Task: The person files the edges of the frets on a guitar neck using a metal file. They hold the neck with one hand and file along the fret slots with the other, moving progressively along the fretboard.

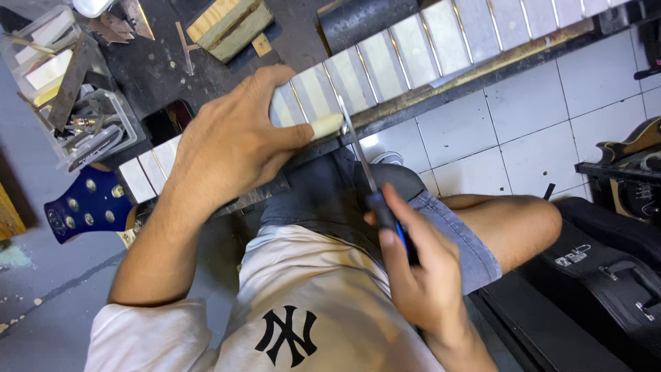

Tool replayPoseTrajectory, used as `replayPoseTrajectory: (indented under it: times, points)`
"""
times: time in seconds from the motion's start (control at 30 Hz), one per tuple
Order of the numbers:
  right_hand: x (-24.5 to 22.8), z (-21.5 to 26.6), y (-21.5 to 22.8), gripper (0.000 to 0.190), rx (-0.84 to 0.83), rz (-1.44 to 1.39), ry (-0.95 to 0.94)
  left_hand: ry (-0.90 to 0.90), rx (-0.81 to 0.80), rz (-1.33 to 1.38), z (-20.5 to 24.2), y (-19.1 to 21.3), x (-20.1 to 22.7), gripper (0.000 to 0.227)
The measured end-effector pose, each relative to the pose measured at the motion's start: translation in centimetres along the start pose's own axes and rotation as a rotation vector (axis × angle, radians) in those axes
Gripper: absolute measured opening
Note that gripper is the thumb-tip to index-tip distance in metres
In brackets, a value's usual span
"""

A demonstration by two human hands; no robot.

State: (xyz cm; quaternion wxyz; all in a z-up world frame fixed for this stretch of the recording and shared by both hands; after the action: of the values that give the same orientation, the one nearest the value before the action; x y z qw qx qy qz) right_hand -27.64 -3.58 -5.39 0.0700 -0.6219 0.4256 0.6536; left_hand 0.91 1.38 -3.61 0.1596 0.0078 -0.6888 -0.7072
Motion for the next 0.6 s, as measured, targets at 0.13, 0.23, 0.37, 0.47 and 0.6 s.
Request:
replayPoseTrajectory:
  times: [0.13, 0.23, 0.37, 0.47, 0.6]
  points:
    - [-0.1, -1.4, -0.1, 0.044, 0.020, -0.037, 0.130, -0.019, -0.057, -0.015, -0.5, 0.4, -0.1, 0.014]
    - [-0.6, -5.2, -0.4, 0.045, -0.051, 0.042, 0.166, -0.007, -0.068, -0.019, -0.3, 0.1, 0.1, 0.018]
    - [-1.0, -3.6, 0.3, 0.046, -0.067, 0.002, 0.124, -0.033, -0.030, 0.015, -0.3, 0.4, 0.0, 0.022]
    - [-1.1, -0.8, 0.9, 0.045, -0.063, 0.031, 0.062, -0.026, -0.046, 0.035, -0.4, 0.6, 0.1, 0.019]
    - [-0.8, -4.8, 0.0, 0.043, -0.098, 0.071, 0.231, 0.009, -0.047, 0.019, -0.3, 1.0, 0.4, 0.012]
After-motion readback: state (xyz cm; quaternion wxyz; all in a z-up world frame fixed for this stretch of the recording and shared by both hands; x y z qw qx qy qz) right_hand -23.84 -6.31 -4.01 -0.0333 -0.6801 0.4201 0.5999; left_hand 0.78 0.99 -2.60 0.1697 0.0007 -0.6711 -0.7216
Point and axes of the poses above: each hand's wrist, its own z-axis away from the middle knuckle, its own y-axis out of the back of the hand, x = y × z, the point moved 2 cm from there along -z, towards the middle knuckle, and after that the axes turned 15 degrees about y, right-handed, at the moved point
